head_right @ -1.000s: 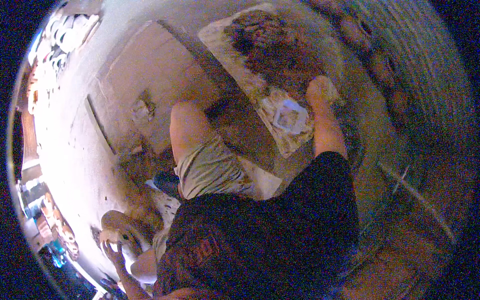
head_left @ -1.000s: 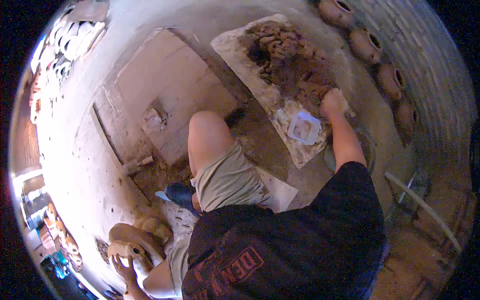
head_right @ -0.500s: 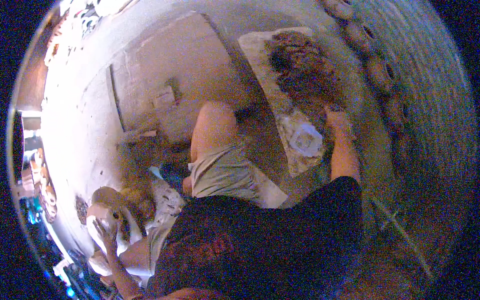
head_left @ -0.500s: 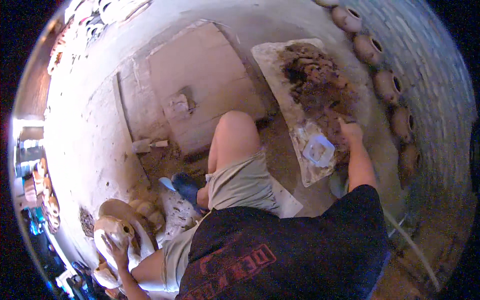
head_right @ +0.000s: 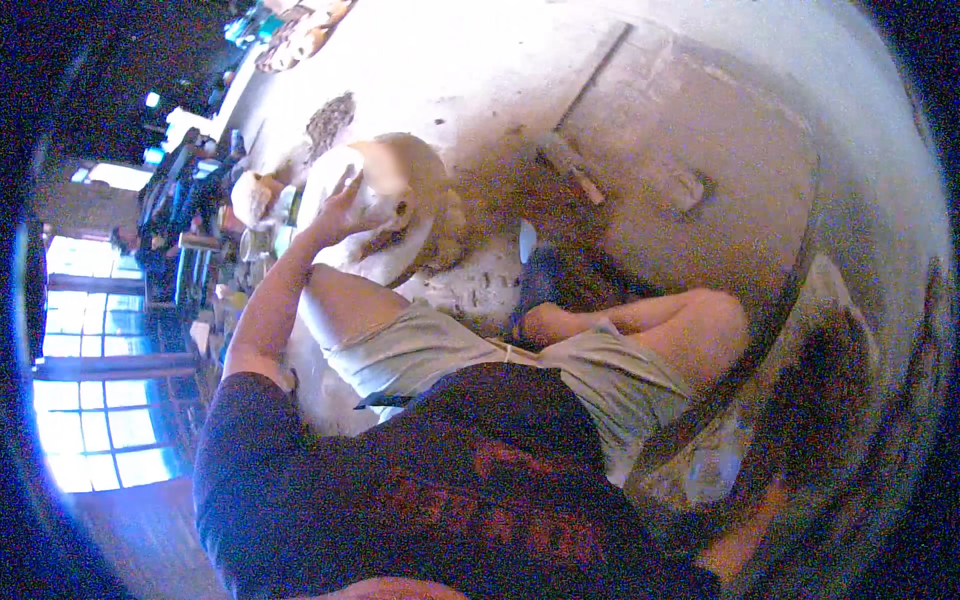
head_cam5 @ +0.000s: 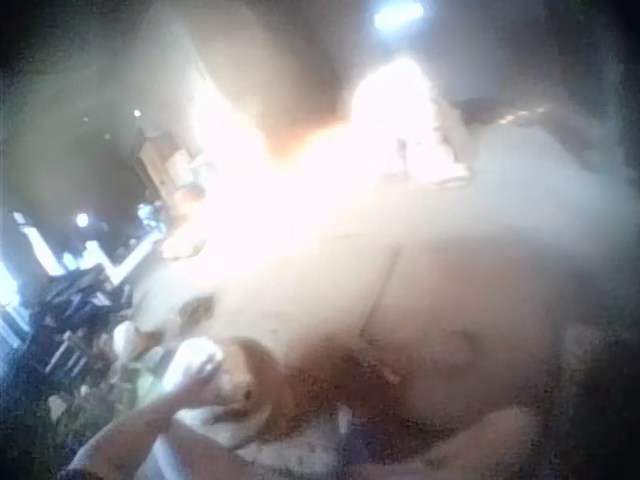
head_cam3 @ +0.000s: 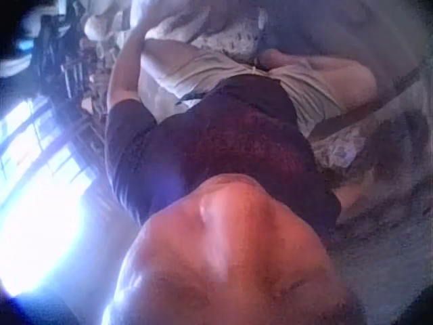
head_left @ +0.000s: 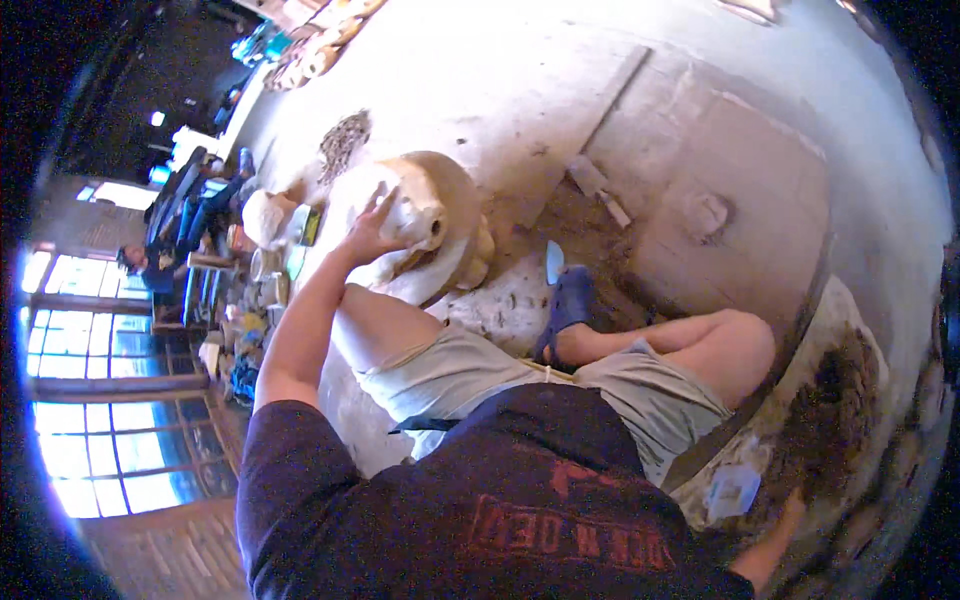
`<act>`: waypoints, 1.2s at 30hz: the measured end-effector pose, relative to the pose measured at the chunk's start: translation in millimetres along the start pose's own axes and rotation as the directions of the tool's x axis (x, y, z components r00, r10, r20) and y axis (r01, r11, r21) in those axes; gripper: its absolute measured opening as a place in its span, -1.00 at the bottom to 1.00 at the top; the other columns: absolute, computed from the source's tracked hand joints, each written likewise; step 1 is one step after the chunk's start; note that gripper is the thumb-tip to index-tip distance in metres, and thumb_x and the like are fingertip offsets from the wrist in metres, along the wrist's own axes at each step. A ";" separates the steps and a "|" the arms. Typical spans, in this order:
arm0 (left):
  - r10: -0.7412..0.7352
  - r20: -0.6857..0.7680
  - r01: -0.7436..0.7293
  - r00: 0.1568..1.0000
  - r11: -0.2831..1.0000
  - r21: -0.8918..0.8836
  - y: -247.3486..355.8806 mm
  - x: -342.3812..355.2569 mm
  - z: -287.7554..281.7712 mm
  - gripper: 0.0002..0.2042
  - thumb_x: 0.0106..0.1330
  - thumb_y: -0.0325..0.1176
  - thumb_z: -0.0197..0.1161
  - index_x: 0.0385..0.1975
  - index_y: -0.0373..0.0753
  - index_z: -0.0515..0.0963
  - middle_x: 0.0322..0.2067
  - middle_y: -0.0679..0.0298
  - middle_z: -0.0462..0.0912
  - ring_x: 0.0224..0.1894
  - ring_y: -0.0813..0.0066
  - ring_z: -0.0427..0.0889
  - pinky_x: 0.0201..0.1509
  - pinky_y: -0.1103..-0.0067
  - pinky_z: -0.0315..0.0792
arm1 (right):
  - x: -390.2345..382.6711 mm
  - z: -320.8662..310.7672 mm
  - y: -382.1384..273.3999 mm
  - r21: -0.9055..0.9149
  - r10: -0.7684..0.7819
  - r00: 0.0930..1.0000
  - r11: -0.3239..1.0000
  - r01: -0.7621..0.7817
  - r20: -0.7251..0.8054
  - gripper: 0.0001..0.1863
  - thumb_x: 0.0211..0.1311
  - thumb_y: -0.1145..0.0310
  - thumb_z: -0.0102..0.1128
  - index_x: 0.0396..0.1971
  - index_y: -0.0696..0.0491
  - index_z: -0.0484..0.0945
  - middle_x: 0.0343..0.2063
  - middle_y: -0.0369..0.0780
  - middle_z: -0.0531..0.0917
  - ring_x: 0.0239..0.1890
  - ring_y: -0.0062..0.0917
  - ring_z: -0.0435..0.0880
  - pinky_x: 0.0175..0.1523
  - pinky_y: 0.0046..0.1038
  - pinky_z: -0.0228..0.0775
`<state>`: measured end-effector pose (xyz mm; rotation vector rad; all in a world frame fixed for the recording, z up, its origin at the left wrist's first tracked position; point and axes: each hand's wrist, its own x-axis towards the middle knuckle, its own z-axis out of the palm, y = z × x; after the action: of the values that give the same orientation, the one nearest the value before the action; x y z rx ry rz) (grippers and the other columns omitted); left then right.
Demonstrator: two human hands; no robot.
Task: The person presses clay into a large mold, removes the mold pieces, and uses a small tool to trim and shape the base of the clay object by hand.
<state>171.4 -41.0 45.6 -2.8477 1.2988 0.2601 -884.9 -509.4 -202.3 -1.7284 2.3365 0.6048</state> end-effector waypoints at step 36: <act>0.291 0.271 0.251 0.918 0.103 -0.962 231.0 -92.9 126.9 -0.36 0.61 0.24 -0.01 -0.09 -0.33 0.67 -0.44 0.26 0.69 -0.32 0.52 0.61 -0.31 0.46 0.45 | -458.1 -152.9 -592.7 0.175 -0.669 -0.650 -0.733 0.657 -0.360 -0.67 0.17 0.24 0.49 -0.34 0.10 0.51 -0.48 -0.15 0.50 -0.39 -0.21 0.60 -0.27 -0.22 0.56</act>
<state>-80.7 -114.5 -50.0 -3.1195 1.2584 2.5901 -166.6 -317.8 -23.6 -2.3446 -0.5206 -0.4049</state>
